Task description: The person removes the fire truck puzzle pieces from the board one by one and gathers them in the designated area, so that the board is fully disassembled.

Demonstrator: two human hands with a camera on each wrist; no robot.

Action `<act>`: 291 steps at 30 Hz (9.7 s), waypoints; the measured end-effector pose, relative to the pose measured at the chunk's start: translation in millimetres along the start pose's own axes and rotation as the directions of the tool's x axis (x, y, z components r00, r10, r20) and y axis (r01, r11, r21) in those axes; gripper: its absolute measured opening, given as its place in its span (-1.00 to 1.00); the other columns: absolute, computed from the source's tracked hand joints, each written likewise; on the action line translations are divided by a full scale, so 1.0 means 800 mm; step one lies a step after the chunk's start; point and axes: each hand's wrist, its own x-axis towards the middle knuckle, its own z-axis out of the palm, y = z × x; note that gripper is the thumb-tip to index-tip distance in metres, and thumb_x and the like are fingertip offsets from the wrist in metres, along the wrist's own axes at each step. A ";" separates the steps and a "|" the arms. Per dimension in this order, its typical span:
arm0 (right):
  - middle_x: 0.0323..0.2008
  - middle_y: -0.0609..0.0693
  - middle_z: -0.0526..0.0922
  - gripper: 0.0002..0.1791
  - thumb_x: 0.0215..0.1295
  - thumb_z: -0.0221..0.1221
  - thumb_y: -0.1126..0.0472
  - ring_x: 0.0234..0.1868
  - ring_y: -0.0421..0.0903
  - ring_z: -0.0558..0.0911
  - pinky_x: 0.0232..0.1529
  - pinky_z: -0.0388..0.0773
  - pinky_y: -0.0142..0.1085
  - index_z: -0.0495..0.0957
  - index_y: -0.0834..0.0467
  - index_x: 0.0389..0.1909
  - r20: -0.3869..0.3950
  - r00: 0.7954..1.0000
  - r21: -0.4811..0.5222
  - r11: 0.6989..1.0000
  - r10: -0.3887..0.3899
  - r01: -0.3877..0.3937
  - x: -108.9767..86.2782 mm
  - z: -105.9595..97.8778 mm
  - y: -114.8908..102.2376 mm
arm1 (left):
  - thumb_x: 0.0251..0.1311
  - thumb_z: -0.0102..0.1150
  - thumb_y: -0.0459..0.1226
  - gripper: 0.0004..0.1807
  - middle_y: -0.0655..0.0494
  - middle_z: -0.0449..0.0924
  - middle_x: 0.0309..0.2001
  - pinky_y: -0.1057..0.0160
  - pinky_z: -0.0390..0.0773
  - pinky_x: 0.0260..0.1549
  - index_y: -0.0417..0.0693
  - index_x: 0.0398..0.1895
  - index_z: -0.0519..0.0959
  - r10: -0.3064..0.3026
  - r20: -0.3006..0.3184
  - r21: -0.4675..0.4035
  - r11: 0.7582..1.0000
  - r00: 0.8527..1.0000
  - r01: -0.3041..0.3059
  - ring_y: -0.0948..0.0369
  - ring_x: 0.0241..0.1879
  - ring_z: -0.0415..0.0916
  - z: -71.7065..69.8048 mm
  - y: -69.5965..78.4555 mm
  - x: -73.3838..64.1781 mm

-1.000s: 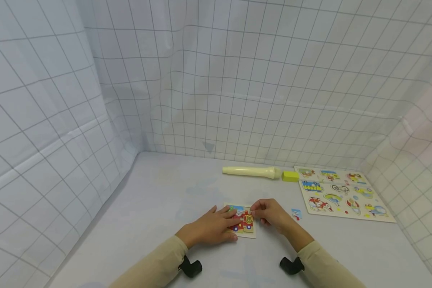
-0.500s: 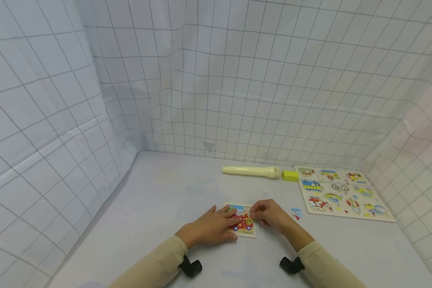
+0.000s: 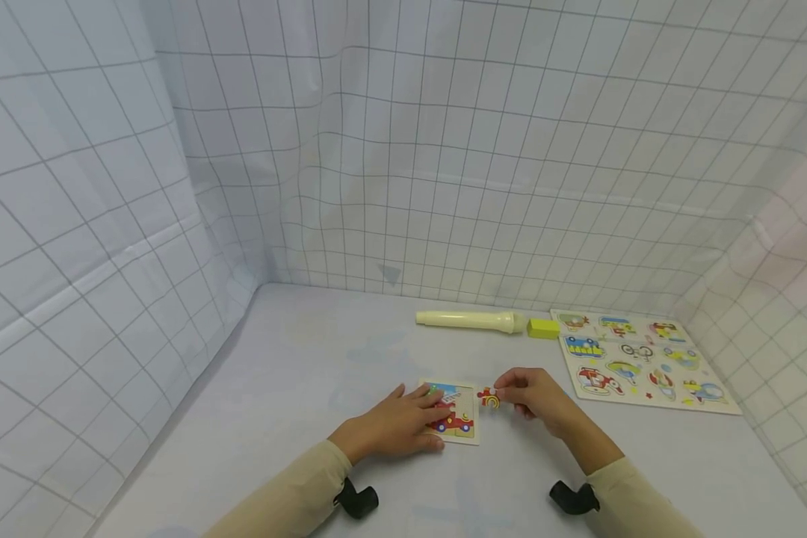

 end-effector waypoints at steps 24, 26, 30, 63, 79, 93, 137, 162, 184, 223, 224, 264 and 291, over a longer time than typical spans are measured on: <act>-0.46 -0.05 0.56 -0.83 0.35 0.29 0.25 -0.59 -0.21 0.34 -0.59 0.31 -0.38 0.64 0.30 -0.19 0.006 0.999 -0.241 0.969 0.051 -0.048 -0.057 -0.114 0.062 | 0.40 0.05 0.24 -0.32 0.20 0.14 0.58 -0.28 0.08 0.45 0.37 0.53 0.32 0.002 -0.016 0.010 1.000 1.000 -0.002 0.05 0.60 -0.02 0.001 0.000 -0.003; -0.48 -0.04 0.54 -0.85 0.33 0.29 0.27 -0.60 -0.20 0.35 -0.59 0.31 -0.37 0.64 0.29 -0.21 -0.018 0.998 -0.264 0.963 0.056 -0.058 -0.057 -0.111 0.062 | 0.40 0.04 0.24 -0.32 0.20 0.13 0.59 -0.28 0.08 0.45 0.37 0.53 0.32 0.006 -0.016 0.011 1.000 1.000 -0.006 0.05 0.60 -0.02 0.001 0.000 -0.003; -0.54 -0.05 0.49 -0.89 0.31 0.29 0.28 -0.61 -0.18 0.35 -0.59 0.32 -0.36 0.65 0.27 -0.25 -0.067 0.996 -0.312 0.948 0.052 -0.071 -0.055 -0.109 0.062 | 0.40 0.04 0.24 -0.32 0.19 0.14 0.58 -0.28 0.08 0.45 0.36 0.53 0.32 0.011 -0.020 0.016 1.000 1.000 -0.010 0.04 0.60 -0.02 0.001 0.000 -0.002; -0.54 -0.03 0.49 -0.61 0.34 0.29 0.23 -0.68 -0.22 0.40 -0.64 0.35 -0.40 0.56 0.27 0.14 0.232 0.973 0.042 0.999 0.014 -0.025 -0.007 0.059 -0.002 | 0.40 0.01 0.26 -0.32 0.19 0.12 0.59 -0.30 0.07 0.44 0.34 0.53 0.33 0.006 -0.004 -0.009 1.000 1.000 -0.006 0.03 0.60 -0.03 -0.002 0.000 -0.001; -0.57 -0.03 0.49 -0.78 0.29 0.28 0.26 -0.73 -0.20 0.33 -0.73 0.25 -0.40 0.59 0.27 -0.11 0.196 0.981 -0.116 0.993 -0.002 0.025 0.001 0.067 -0.003 | 0.40 0.01 0.25 -0.32 0.18 0.13 0.59 -0.30 0.09 0.44 0.34 0.53 0.32 0.007 -0.011 -0.015 1.000 1.000 -0.007 0.03 0.60 -0.02 -0.003 0.001 -0.002; -0.45 0.01 0.52 -0.87 0.37 0.24 0.31 -0.66 -0.18 0.39 -0.66 0.35 -0.39 0.54 0.29 -0.17 0.172 0.984 -0.034 0.997 -0.056 0.063 0.004 0.066 -0.002 | 0.40 0.01 0.25 -0.32 0.18 0.12 0.59 -0.28 0.09 0.44 0.33 0.53 0.33 0.012 -0.009 0.002 1.000 1.000 -0.012 0.03 0.60 -0.02 -0.002 -0.001 0.000; -0.43 -0.03 0.55 -0.86 0.35 0.27 0.26 -0.59 -0.22 0.39 -0.61 0.35 -0.41 0.61 0.29 -0.25 0.181 0.982 -0.169 0.985 0.047 -0.016 -0.086 -0.104 0.070 | 0.42 0.06 0.20 -0.34 0.16 0.15 0.58 -0.29 0.10 0.44 0.33 0.54 0.32 0.025 -0.005 0.035 0.999 1.000 -0.024 0.03 0.59 0.00 -0.006 0.004 -0.004; -0.22 0.07 0.55 -0.52 0.47 0.20 0.07 -0.49 -0.15 0.44 -0.50 0.46 -0.37 0.52 0.38 0.17 0.171 0.985 0.019 0.999 -0.032 0.029 0.003 -0.006 -0.026 | 0.44 0.03 0.19 -0.38 0.16 0.17 0.57 -0.25 0.15 0.44 0.35 0.51 0.35 0.035 -0.044 0.018 0.999 0.998 -0.034 0.05 0.59 0.03 0.006 -0.005 -0.001; -0.52 0.01 0.57 -0.83 0.37 0.23 0.30 -0.64 -0.21 0.45 -0.61 0.45 -0.42 0.66 0.33 -0.15 0.076 0.997 -0.109 0.994 0.018 -0.010 0.046 0.066 -0.023 | 0.39 0.21 -0.06 -0.67 0.04 0.57 0.31 -0.30 0.30 0.33 0.11 0.13 0.71 -0.145 -0.308 -0.007 0.989 0.940 0.150 -0.10 0.42 0.37 0.003 -0.002 0.012; -0.50 0.03 0.58 -0.86 0.37 0.26 0.30 -0.55 -0.16 0.49 -0.52 0.47 -0.35 0.59 0.29 -0.15 -0.004 0.999 -0.019 0.999 0.046 -0.047 0.038 0.037 -0.025 | 0.49 0.02 0.11 -0.53 0.05 0.36 0.47 -0.35 0.18 0.37 0.32 0.37 0.54 -0.036 -0.164 0.062 0.997 0.986 0.046 -0.11 0.51 0.19 0.005 0.001 0.001; -0.47 0.04 0.60 -0.86 0.38 0.26 0.29 -0.53 -0.16 0.49 -0.51 0.47 -0.35 0.59 0.29 -0.14 -0.012 0.999 -0.026 0.998 0.050 -0.050 0.036 0.028 -0.025 | 0.49 0.02 0.10 -0.54 0.05 0.36 0.47 -0.35 0.18 0.37 0.32 0.37 0.54 -0.036 -0.164 0.063 0.997 0.986 0.047 -0.10 0.52 0.19 0.006 0.001 0.001; -0.42 0.00 0.56 -0.85 0.40 0.23 0.23 -0.52 -0.11 0.40 -0.56 0.31 -0.33 0.64 0.24 -0.14 -0.139 0.987 -0.220 0.969 0.085 -0.114 0.001 -0.068 0.020 | 0.50 0.04 0.03 -0.55 0.04 0.34 0.49 -0.34 0.14 0.40 0.27 0.37 0.54 -0.033 -0.165 0.026 0.999 0.986 0.038 -0.09 0.54 0.15 0.003 0.002 -0.002; -0.43 0.01 0.63 -0.77 0.38 0.23 0.22 -0.59 -0.21 0.52 -0.58 0.49 -0.40 0.66 0.29 -0.07 0.175 0.984 -0.042 0.999 0.026 -0.019 0.030 0.056 -0.017 | 0.48 0.04 0.12 -0.48 0.13 0.26 0.53 -0.35 0.16 0.38 0.38 0.45 0.44 -0.012 -0.130 0.015 1.000 0.991 0.014 -0.07 0.55 0.12 0.006 -0.008 -0.005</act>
